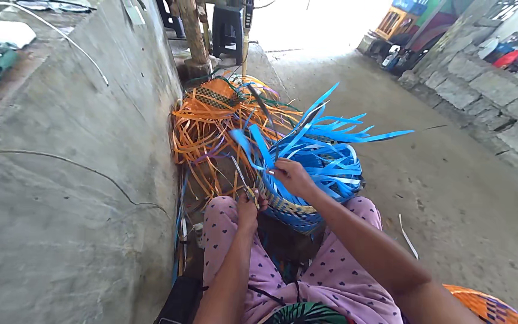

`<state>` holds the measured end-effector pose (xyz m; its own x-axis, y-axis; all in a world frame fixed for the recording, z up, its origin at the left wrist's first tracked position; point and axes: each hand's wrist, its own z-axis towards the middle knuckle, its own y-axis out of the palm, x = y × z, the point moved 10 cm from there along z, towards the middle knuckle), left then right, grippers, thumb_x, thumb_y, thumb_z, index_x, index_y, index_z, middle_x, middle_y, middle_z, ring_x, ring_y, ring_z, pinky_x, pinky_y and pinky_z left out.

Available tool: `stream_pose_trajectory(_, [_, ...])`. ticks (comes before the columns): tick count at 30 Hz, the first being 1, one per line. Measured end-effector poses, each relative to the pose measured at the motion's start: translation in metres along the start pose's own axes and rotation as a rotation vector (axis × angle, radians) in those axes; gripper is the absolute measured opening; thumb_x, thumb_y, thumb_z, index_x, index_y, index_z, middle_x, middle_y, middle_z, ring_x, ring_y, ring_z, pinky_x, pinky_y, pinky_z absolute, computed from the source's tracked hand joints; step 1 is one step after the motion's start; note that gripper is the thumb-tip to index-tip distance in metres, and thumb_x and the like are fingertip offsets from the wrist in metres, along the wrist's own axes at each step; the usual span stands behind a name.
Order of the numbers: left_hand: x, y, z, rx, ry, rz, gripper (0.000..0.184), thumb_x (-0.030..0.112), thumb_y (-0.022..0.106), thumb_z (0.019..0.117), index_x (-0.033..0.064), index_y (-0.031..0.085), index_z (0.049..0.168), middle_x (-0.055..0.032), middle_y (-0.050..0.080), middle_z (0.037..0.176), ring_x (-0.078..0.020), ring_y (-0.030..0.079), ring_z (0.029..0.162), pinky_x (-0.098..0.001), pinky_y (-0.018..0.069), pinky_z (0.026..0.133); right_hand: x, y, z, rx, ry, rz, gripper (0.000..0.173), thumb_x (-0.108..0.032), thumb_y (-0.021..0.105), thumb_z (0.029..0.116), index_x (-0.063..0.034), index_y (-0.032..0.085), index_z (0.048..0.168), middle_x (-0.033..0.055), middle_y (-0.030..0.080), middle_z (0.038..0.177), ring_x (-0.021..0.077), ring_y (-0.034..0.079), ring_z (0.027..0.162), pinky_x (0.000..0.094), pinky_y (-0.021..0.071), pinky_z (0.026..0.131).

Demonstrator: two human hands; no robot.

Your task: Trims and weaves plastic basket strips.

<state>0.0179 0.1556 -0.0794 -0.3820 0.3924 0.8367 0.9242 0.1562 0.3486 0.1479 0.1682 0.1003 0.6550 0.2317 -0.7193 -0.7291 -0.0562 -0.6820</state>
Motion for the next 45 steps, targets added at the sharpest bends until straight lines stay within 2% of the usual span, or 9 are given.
stream_pose_trajectory(4, [0.037, 0.015, -0.028, -0.137, 0.262, 0.012, 0.018, 0.006, 0.041, 0.1084, -0.0055, 0.054, 0.114, -0.0054, 0.070, 0.074, -0.0144, 0.071, 0.063, -0.0287, 0.0621, 0.062, 0.002, -0.034, -0.008, 0.089, 0.045, 0.109, 0.016, -0.009, 0.062, 0.1009, 0.0035, 0.072, 0.101, 0.0138, 0.066, 0.096, 0.0184, 0.064, 0.081, 0.0341, 0.0556, 0.076])
stream_pose_trajectory(9, [0.078, 0.036, -0.081, -0.334, 0.674, 0.276, 0.042, 0.015, 0.047, 0.1021, -0.0154, 0.042, 0.131, -0.0045, 0.068, 0.094, -0.0119, 0.071, 0.085, -0.0307, 0.0615, 0.082, -0.010, -0.072, -0.028, 0.222, -0.007, 0.216, 0.013, -0.007, 0.063, 0.1001, 0.0017, 0.068, 0.108, 0.0113, 0.070, 0.097, 0.0140, 0.067, 0.075, 0.0307, 0.0590, 0.069])
stream_pose_trajectory(17, [0.062, 0.071, -0.102, -0.347, 0.712, 0.780, 0.052, 0.008, 0.061, 0.0882, -0.0113, 0.049, 0.135, -0.0112, 0.073, 0.105, -0.0220, 0.071, 0.097, -0.0418, 0.0580, 0.088, -0.032, -0.088, -0.054, 0.364, -0.114, 0.447, 0.010, 0.002, 0.065, 0.0952, 0.0007, 0.064, 0.105, 0.0063, 0.068, 0.088, 0.0098, 0.067, 0.070, 0.0257, 0.0608, 0.066])
stream_pose_trajectory(22, [0.085, 0.078, -0.132, -0.405, 0.969, 0.438, 0.061, 0.021, 0.059, 0.0982, -0.0188, 0.037, 0.138, -0.0139, 0.069, 0.111, -0.0139, 0.071, 0.097, -0.0314, 0.0601, 0.087, -0.029, -0.095, -0.065, 0.409, -0.130, 0.440, 0.007, 0.000, 0.062, 0.0971, 0.0009, 0.064, 0.104, 0.0052, 0.068, 0.088, 0.0083, 0.068, 0.070, 0.0249, 0.0612, 0.067])
stream_pose_trajectory(28, [0.108, 0.054, -0.149, -0.445, 0.871, -0.042, 0.057, 0.039, 0.061, 0.1011, 0.0063, 0.037, 0.142, 0.0013, 0.071, 0.117, -0.0180, 0.073, 0.100, -0.0369, 0.0614, 0.090, -0.006, -0.108, -0.078, 0.499, -0.102, 0.492, 0.006, -0.002, 0.058, 0.1006, 0.0007, 0.061, 0.106, 0.0064, 0.068, 0.091, 0.0102, 0.070, 0.076, 0.0274, 0.0627, 0.072])
stream_pose_trajectory(32, [0.105, 0.036, -0.131, -0.348, 0.772, 0.300, 0.069, 0.035, 0.054, 0.1005, -0.0170, 0.030, 0.139, -0.0087, 0.068, 0.114, -0.0141, 0.072, 0.095, -0.0310, 0.0616, 0.084, 0.002, -0.108, -0.083, 0.526, -0.077, 0.535, 0.007, 0.000, 0.058, 0.1002, 0.0006, 0.060, 0.107, 0.0064, 0.068, 0.094, 0.0119, 0.072, 0.079, 0.0298, 0.0636, 0.075])
stream_pose_trajectory(36, [0.110, 0.009, -0.119, -0.141, 0.799, 0.537, 0.062, 0.020, 0.057, 0.0889, -0.0186, 0.036, 0.132, -0.0138, 0.065, 0.118, -0.0095, 0.069, 0.098, -0.0258, 0.0583, 0.083, 0.004, -0.105, -0.081, 0.533, -0.083, 0.549, 0.007, 0.001, 0.057, 0.0998, 0.0007, 0.060, 0.106, 0.0058, 0.068, 0.093, 0.0118, 0.072, 0.080, 0.0311, 0.0637, 0.077])
stream_pose_trajectory(41, [0.125, -0.022, -0.117, 0.070, 0.806, 0.573, 0.033, 0.019, 0.062, 0.0926, -0.0058, 0.055, 0.113, 0.0014, 0.069, 0.086, 0.0016, 0.061, 0.061, -0.0162, 0.0490, 0.049, 0.006, -0.094, -0.076, 0.505, -0.061, 0.610, 0.008, -0.001, 0.053, 0.1023, 0.0003, 0.060, 0.104, 0.0064, 0.068, 0.092, 0.0144, 0.072, 0.078, 0.0341, 0.0642, 0.076])
stream_pose_trajectory(45, [0.105, 0.025, -0.130, -0.261, 0.887, 0.750, 0.046, 0.026, 0.066, 0.0923, -0.0111, 0.060, 0.118, -0.0104, 0.072, 0.095, -0.0123, 0.070, 0.083, -0.0304, 0.0594, 0.075, -0.002, -0.082, -0.073, 0.458, -0.036, 0.663, 0.010, -0.002, 0.052, 0.1019, 0.0003, 0.062, 0.103, 0.0060, 0.069, 0.090, 0.0140, 0.072, 0.074, 0.0328, 0.0642, 0.071])
